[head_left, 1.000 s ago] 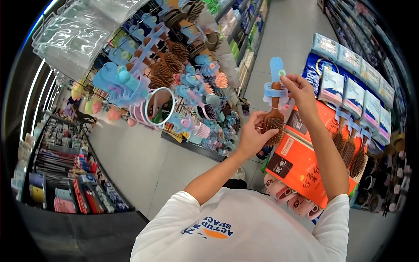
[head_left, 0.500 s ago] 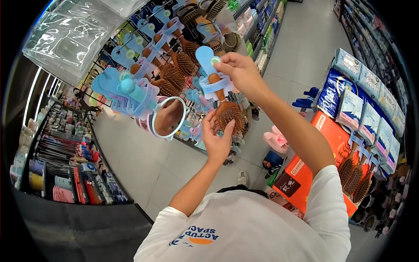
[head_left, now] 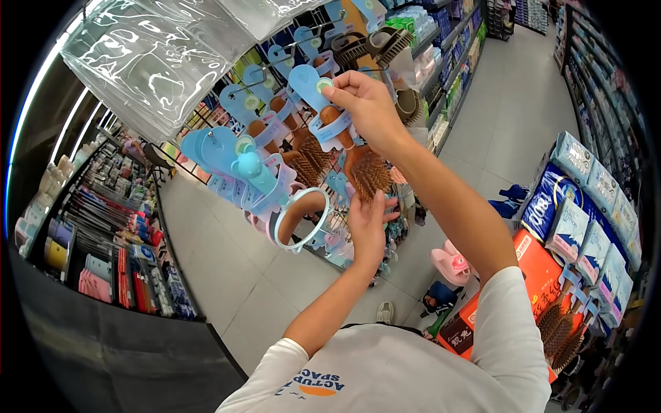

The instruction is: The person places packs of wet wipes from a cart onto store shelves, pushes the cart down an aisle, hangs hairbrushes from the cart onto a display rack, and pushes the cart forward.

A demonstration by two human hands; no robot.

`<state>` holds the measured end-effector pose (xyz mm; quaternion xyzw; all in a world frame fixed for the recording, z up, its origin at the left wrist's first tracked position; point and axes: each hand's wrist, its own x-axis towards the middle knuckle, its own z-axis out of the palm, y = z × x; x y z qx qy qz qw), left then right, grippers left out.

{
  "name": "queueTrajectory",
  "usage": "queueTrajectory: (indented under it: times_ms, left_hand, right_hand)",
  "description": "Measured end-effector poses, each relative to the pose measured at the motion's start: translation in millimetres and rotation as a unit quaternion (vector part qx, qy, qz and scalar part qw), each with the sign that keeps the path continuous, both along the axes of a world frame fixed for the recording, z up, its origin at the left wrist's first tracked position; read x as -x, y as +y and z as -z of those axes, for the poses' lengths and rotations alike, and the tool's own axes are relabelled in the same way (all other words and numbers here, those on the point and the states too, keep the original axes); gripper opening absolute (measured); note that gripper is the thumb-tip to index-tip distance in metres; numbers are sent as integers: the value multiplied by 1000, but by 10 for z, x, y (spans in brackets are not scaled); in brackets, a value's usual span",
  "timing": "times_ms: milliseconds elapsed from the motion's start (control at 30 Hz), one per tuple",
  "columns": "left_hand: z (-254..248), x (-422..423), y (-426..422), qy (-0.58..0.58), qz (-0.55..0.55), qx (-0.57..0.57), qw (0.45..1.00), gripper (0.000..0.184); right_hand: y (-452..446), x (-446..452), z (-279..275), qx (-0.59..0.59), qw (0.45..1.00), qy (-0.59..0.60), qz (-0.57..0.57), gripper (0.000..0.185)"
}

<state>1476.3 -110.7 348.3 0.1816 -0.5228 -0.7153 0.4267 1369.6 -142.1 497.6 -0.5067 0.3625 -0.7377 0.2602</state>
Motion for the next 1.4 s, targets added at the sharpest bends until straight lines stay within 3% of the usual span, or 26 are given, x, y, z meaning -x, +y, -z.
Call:
queueTrajectory:
  times_ms: [167,200,367,433,567,967,1167,1400]
  left_hand:
    - [-28,15,200,30,-108,91,990,41]
    - [-13,24,210,40,-115,101,987,33]
    - [17,-16,222,45,-111,130,984,33]
    - [-36,-33,240,39,-116,145,982,31]
    - [-164,-16,306,82,-121,156,977,30]
    - [-35,-46,260,35,-127,154,979,28]
    - [79,-31,39,9,-133,71,988,37]
    - [182,-117,8,-50,-59,81,994,57]
  right_hand:
    - [65,-55,-147,64,996,-35,-41,17]
    - [107,-45,-130,66,994,-53,-67,16]
    - [266,-34,-200,99,990,-101,-28,16]
    - [298,7,-317,60,993,-77,-74,16]
    - [127,-13,-450,59,994,-81,-47,14]
    - [-25,-33,-304,-20,996,-68,-49,16]
    - [-184,-83,-306,-7,999,-14,-47,19]
    - [-484,-190,-252,28,998,47,27,18]
